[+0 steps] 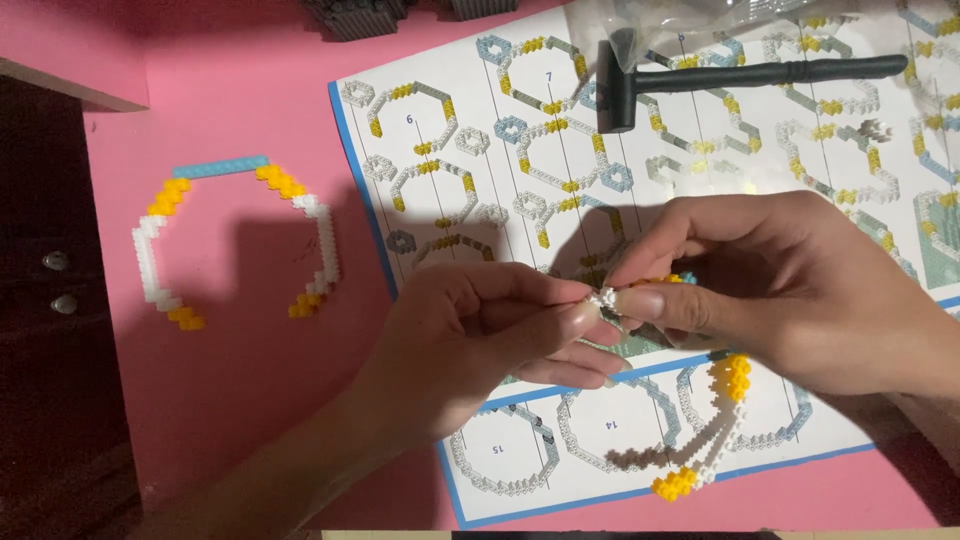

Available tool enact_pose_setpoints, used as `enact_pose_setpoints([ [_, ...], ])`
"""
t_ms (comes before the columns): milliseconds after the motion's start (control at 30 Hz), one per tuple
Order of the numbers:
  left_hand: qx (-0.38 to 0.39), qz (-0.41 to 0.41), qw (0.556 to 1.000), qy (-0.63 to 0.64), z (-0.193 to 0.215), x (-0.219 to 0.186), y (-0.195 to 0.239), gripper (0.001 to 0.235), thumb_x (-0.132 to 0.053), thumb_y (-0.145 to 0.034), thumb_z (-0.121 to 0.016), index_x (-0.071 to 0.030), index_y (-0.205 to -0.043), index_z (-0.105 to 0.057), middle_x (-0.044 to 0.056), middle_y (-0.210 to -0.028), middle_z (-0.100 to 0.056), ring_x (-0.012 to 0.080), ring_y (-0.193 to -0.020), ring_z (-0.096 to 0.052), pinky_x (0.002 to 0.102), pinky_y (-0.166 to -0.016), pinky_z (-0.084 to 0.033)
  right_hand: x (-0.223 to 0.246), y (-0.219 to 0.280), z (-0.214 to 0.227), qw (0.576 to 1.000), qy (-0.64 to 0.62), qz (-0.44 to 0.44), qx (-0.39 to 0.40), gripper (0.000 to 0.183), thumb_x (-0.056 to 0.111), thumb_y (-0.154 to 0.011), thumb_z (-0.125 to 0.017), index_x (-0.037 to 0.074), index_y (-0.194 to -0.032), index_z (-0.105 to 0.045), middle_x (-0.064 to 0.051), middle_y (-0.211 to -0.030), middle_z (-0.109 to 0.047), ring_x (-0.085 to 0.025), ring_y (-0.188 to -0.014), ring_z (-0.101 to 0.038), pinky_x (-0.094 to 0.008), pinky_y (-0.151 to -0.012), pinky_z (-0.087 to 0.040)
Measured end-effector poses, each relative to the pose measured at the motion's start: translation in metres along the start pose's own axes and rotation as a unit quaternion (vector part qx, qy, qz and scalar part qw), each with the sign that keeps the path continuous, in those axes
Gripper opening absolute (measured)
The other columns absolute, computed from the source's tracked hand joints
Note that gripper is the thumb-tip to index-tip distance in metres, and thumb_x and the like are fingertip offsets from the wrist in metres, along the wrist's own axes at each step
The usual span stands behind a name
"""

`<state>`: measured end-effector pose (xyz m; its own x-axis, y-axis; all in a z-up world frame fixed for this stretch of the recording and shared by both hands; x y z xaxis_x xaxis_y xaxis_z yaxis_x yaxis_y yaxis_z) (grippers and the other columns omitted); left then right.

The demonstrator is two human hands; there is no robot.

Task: Assembling a 3D model using small interlocking plastic blocks, following an instruction manual and using a small plastic hammer to secure the pieces.

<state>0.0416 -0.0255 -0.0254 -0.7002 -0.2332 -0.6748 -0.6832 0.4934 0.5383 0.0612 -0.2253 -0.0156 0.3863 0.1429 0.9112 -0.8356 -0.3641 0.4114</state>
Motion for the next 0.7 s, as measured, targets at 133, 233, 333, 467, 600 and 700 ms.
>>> enact_pose_setpoints([
  [133,0.006,-0.01,1.0,-0.003,-0.0002,0.0001,0.0001,0.031,-0.011,-0.092,-0.072,0.012,-0.114,-0.072,0.035,-0.108,-0.081,0.0506,-0.092,-0.084,0.053,-0.083,-0.075,-0.0002,0.0,-0.0011,1.0,0.001,-0.005,-0.005,0.009,0.0,-0.091,-0.08,-0.005,-0.096,-0.085,-0.01,-0.073,-0.072,-0.016,-0.06,-0.057,-0.03,-0.052,-0.046],
  [233,0.006,-0.008,1.0,0.007,0.0011,0.0025,-0.0007,0.03,-0.011,-0.093,-0.071,0.012,-0.113,-0.072,0.037,-0.107,-0.08,0.0515,-0.092,-0.083,0.054,-0.084,-0.074,0.0007,0.0002,-0.0024,1.0,-0.007,0.001,0.004,0.008,0.001,-0.092,-0.079,-0.004,-0.096,-0.084,-0.01,-0.073,-0.071,-0.016,-0.063,-0.058,-0.03,-0.054,-0.047],
  [333,-0.015,0.01,1.0,0.014,0.0013,0.0052,-0.002,0.03,-0.007,-0.092,-0.071,0.014,-0.114,-0.072,0.039,-0.106,-0.08,0.0528,-0.09,-0.083,0.056,-0.083,-0.074,0.0016,0.0,-0.0033,1.0,-0.018,0.002,0.013,0.009,0.001,-0.093,-0.078,-0.005,-0.095,-0.084,-0.01,-0.07,-0.067,-0.017,-0.061,-0.055,-0.03,-0.053,-0.046],
  [467,0.001,-0.004,1.0,0.011,0.0021,0.004,-0.0012,0.03,-0.008,-0.092,-0.071,0.013,-0.114,-0.072,0.038,-0.106,-0.08,0.0524,-0.09,-0.083,0.056,-0.084,-0.074,0.0029,0.0004,-0.0043,1.0,-0.019,0.004,0.023,0.011,0.003,-0.094,-0.077,-0.005,-0.095,-0.084,-0.011,-0.073,-0.071,-0.017,-0.062,-0.059,-0.031,-0.054,-0.049],
  [600,0.017,-0.018,1.0,0.015,0.0013,0.0042,-0.0006,0.029,-0.009,-0.093,-0.072,0.012,-0.112,-0.073,0.037,-0.106,-0.079,0.053,-0.092,-0.082,0.057,-0.084,-0.074,0.0029,0.0009,-0.0036,1.0,-0.008,0.001,0.013,0.01,0.003,-0.093,-0.078,-0.005,-0.093,-0.084,-0.01,-0.071,-0.07,-0.017,-0.063,-0.06,-0.03,-0.055,-0.05],
  [700,0.004,-0.008,1.0,0.017,0.0015,0.0049,-0.001,0.029,-0.008,-0.092,-0.072,0.012,-0.112,-0.073,0.037,-0.104,-0.08,0.0525,-0.09,-0.083,0.057,-0.083,-0.074,0.0048,0.0002,-0.0046,1.0,-0.004,0.012,0.027,0.011,0.004,-0.094,-0.077,-0.004,-0.095,-0.084,-0.01,-0.073,-0.072,-0.016,-0.064,-0.062,-0.03,-0.056,-0.052],
])
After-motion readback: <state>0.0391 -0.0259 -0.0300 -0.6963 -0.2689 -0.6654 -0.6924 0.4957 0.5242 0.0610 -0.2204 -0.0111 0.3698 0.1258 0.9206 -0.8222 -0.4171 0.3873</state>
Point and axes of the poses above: each hand's wrist, its own y-axis away from the middle knuckle, its own z-axis out of the back of the hand, x = y × z, the point moved 5 cm from there along -y, towards the middle knuckle
